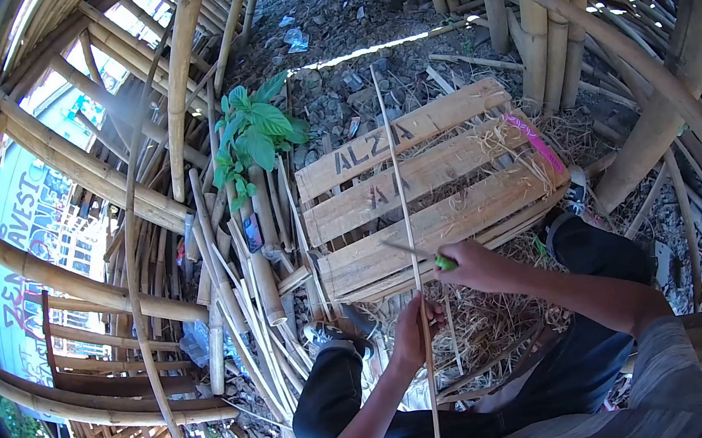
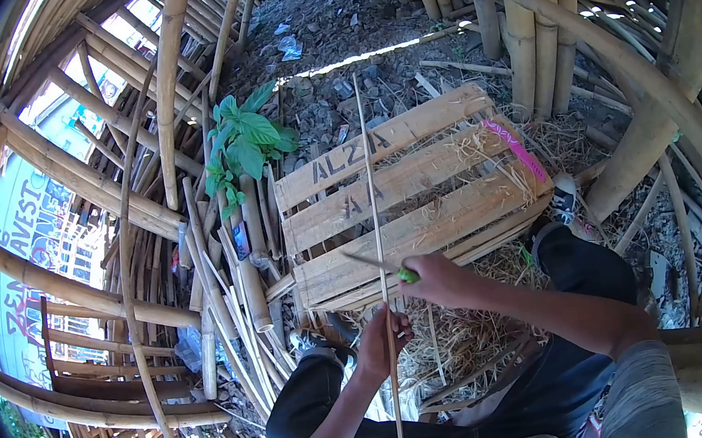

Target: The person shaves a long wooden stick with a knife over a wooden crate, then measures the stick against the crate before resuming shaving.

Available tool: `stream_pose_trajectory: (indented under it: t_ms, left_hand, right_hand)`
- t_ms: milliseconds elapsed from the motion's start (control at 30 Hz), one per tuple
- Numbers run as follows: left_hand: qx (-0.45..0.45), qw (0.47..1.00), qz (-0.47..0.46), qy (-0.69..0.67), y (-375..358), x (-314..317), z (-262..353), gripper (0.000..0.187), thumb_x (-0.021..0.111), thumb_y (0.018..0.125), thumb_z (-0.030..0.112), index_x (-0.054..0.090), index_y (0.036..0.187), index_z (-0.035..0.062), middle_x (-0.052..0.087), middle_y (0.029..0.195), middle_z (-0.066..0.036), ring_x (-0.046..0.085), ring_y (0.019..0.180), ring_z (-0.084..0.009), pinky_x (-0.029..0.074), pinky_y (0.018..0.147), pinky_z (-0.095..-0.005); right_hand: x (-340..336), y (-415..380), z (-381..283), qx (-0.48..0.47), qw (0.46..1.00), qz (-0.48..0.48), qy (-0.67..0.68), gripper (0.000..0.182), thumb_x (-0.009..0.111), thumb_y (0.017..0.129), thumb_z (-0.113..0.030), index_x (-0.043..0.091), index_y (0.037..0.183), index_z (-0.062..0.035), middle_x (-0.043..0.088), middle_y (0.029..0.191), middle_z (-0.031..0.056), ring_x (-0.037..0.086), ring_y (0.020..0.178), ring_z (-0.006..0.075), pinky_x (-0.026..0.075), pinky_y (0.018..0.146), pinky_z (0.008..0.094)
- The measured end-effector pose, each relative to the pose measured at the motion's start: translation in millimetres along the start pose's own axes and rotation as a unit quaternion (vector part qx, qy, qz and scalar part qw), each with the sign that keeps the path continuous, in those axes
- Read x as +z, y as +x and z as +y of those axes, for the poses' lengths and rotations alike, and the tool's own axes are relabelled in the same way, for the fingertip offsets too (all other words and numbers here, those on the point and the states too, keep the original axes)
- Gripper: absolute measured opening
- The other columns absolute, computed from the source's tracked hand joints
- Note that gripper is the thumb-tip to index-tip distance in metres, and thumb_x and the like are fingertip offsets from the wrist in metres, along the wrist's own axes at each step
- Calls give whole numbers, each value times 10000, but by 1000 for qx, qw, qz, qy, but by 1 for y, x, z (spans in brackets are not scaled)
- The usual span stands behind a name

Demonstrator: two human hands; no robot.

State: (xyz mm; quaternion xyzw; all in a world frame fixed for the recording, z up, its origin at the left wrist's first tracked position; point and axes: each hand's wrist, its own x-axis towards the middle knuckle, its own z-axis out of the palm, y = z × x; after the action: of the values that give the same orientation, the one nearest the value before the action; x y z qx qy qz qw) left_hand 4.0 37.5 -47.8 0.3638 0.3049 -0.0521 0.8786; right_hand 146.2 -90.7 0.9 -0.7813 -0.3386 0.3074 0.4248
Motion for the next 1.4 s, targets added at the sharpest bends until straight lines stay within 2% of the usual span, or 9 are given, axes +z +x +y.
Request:
stream_pose_trajectory:
  t_ms: [333, 433, 633, 767, 967, 1033, 1267, 1333, 1400]
  left_hand:
    - [6, 998, -34, 55, -4, 3, 13, 283, 371, 943, 293, 487, 853, 52, 511, 666, -52, 392, 464, -97, 364, 463, -241]
    - [46, 993, -24, 106, -1, -3, 17, 316, 350, 943, 317, 499, 904, 40, 503, 628, -45, 395, 439, -110, 367, 455, -250]
    - [-52, 991, -13, 120, -6, 5, 10, 362, 314, 937, 337, 500, 1007, 34, 460, 522, -60, 377, 386, -148, 368, 431, -281]
    - [22, 994, -27, 106, -9, 13, 9, 285, 326, 930, 283, 487, 971, 53, 447, 510, -60, 353, 377, -130, 350, 419, -264]
    - [-34, 999, -13, 19, -2, 2, 10, 204, 344, 934, 267, 444, 853, 109, 382, 522, -2, 273, 398, -75, 261, 383, -193]
    - [-75, 993, -87, -29, -5, 2, 11, 218, 345, 925, 269, 385, 751, 143, 299, 516, 33, 243, 416, -59, 199, 368, -190]
    - [-104, 990, -47, 88, -25, 14, -17, 313, 334, 934, 312, 275, 669, 155, 244, 515, 55, 195, 404, -55, 151, 360, -219]
    - [-115, 989, -57, 72, -35, 24, -26, 314, 327, 945, 313, 277, 681, 152, 248, 518, 54, 197, 412, -53, 156, 364, -220]
    - [-115, 988, -80, 62, -40, 27, -29, 329, 326, 957, 333, 280, 689, 148, 250, 524, 51, 203, 422, -50, 159, 371, -223]
  right_hand:
    - [-30, 0, 4, -62, 988, 42, -138, 275, 618, 777, -251, 585, 832, 16, 585, 623, 180, 595, 586, 322, 465, 568, 390]
    - [-21, 0, 11, -91, 978, 51, -181, 301, 622, 787, -289, 605, 841, 6, 587, 624, 173, 590, 569, 323, 460, 553, 398]
    - [0, -2, 16, -91, 955, -7, -282, 317, 604, 763, -305, 618, 750, 11, 607, 655, 172, 623, 644, 326, 507, 620, 408]
    - [4, 1, 20, -69, 952, -30, -298, 297, 598, 752, -289, 627, 729, 6, 609, 653, 179, 628, 637, 321, 512, 604, 408]
    - [10, 12, 39, -16, 955, -1, -297, 325, 597, 744, -314, 626, 719, 9, 589, 615, 198, 612, 617, 347, 498, 590, 427]
    - [18, 12, 41, -21, 953, -15, -301, 308, 594, 738, -300, 626, 708, 5, 591, 619, 200, 612, 610, 348, 500, 589, 427]
    - [27, 11, 34, -102, 937, -44, -331, 294, 591, 746, -284, 629, 723, 7, 612, 646, 173, 631, 644, 321, 510, 584, 412]
    - [9, 28, 40, 34, 945, -12, -325, 295, 582, 760, -285, 625, 714, 3, 610, 639, 173, 632, 655, 319, 505, 584, 418]
    - [-8, 40, 55, 27, 943, 55, -328, 288, 577, 764, -281, 625, 712, -2, 610, 639, 173, 631, 643, 318, 504, 578, 418]
